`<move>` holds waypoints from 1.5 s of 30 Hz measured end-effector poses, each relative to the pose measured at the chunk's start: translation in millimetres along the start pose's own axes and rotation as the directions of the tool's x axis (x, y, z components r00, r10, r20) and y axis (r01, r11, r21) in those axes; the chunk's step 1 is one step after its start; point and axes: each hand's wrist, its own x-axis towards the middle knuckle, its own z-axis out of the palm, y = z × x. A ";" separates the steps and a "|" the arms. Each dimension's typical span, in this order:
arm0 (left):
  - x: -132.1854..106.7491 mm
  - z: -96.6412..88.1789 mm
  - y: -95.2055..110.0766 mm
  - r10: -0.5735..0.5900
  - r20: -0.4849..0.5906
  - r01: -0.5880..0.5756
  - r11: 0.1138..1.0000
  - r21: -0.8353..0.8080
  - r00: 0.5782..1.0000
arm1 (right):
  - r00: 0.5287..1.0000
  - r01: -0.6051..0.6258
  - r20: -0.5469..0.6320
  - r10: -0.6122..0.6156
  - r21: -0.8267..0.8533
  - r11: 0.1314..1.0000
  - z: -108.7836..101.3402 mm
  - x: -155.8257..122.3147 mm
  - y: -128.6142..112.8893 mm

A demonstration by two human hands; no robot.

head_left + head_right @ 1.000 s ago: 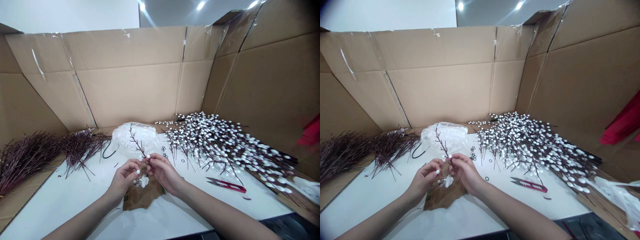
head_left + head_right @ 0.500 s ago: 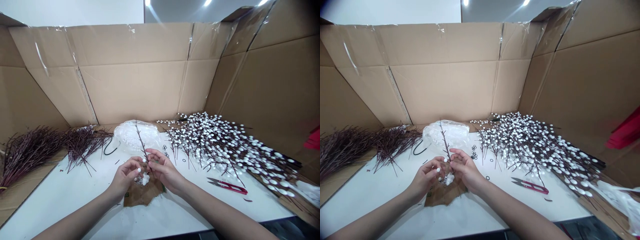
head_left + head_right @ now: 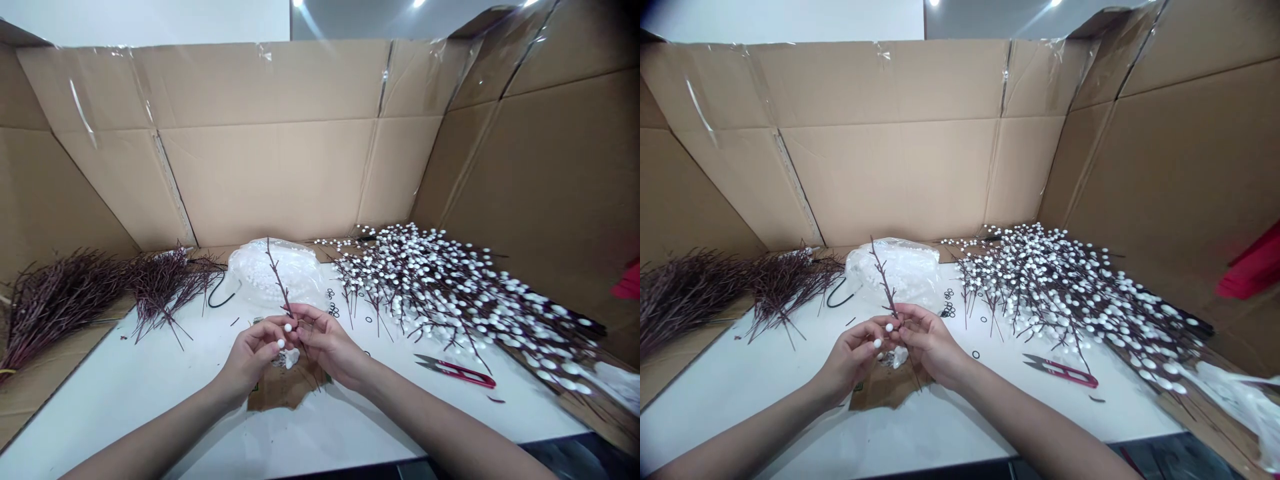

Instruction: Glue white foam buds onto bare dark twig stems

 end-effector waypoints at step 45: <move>1.5 3.8 0.7 -0.167 -0.147 0.153 0.983 -0.103 0.975 | 0.999 0.009 -0.036 -0.011 -0.069 0.998 10.6 -3.1 -1.5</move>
